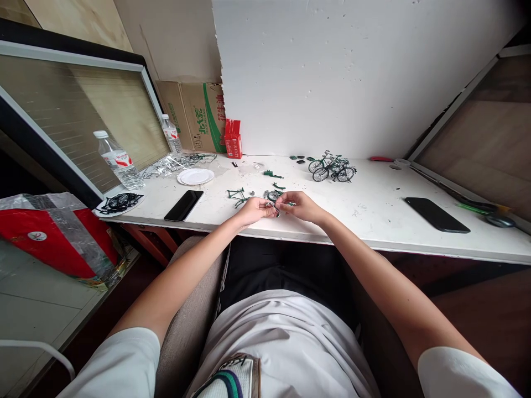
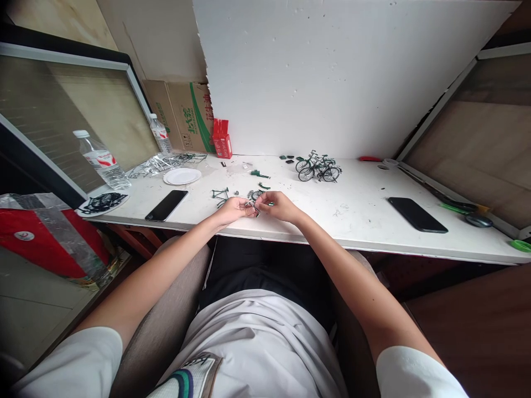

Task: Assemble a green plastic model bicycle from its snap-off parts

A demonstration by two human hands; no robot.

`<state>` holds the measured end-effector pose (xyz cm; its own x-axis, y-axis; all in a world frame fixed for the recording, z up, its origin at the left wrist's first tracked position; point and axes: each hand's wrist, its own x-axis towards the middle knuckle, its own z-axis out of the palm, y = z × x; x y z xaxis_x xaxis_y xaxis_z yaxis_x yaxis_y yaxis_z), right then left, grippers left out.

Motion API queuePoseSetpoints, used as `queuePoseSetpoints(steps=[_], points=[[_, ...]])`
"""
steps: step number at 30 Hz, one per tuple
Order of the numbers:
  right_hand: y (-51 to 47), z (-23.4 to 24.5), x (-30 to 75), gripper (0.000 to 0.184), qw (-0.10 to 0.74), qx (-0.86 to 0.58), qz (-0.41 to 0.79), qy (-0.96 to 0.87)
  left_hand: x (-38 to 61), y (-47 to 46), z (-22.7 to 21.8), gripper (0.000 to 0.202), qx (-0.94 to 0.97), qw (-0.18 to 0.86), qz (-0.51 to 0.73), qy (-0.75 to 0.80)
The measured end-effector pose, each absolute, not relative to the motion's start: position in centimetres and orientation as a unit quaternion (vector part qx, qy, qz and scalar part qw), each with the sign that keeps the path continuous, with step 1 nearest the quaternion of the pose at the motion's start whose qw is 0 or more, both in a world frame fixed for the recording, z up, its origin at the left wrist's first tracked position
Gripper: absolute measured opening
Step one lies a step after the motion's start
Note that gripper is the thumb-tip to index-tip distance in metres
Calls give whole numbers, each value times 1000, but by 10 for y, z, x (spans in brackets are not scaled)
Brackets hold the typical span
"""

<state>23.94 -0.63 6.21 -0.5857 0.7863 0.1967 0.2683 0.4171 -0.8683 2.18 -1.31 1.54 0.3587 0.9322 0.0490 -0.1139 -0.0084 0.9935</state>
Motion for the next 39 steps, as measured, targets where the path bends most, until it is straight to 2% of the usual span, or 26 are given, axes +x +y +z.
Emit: queuePoseSetpoints(steps=[9,22,27,31,35,39], points=[[-4,57,240,42,304,-373,533,-696,22,-17,17,48,567,599,428,369],[-8,61,240,41,315,-360,560,-676,18,-19,24,54,554,625,430,342],[-11,64,240,38,316,-368,556,-675,16,-17,22,50,550,636,430,328],[-6,65,243,37,357,-379,534,-667,16,-14,18,51,536,646,438,322],[6,68,254,38,407,-415,455,-675,14,-12,16,51,531,656,437,312],[20,72,276,36,366,-465,337,-732,13,-12,16,46,531,654,435,317]])
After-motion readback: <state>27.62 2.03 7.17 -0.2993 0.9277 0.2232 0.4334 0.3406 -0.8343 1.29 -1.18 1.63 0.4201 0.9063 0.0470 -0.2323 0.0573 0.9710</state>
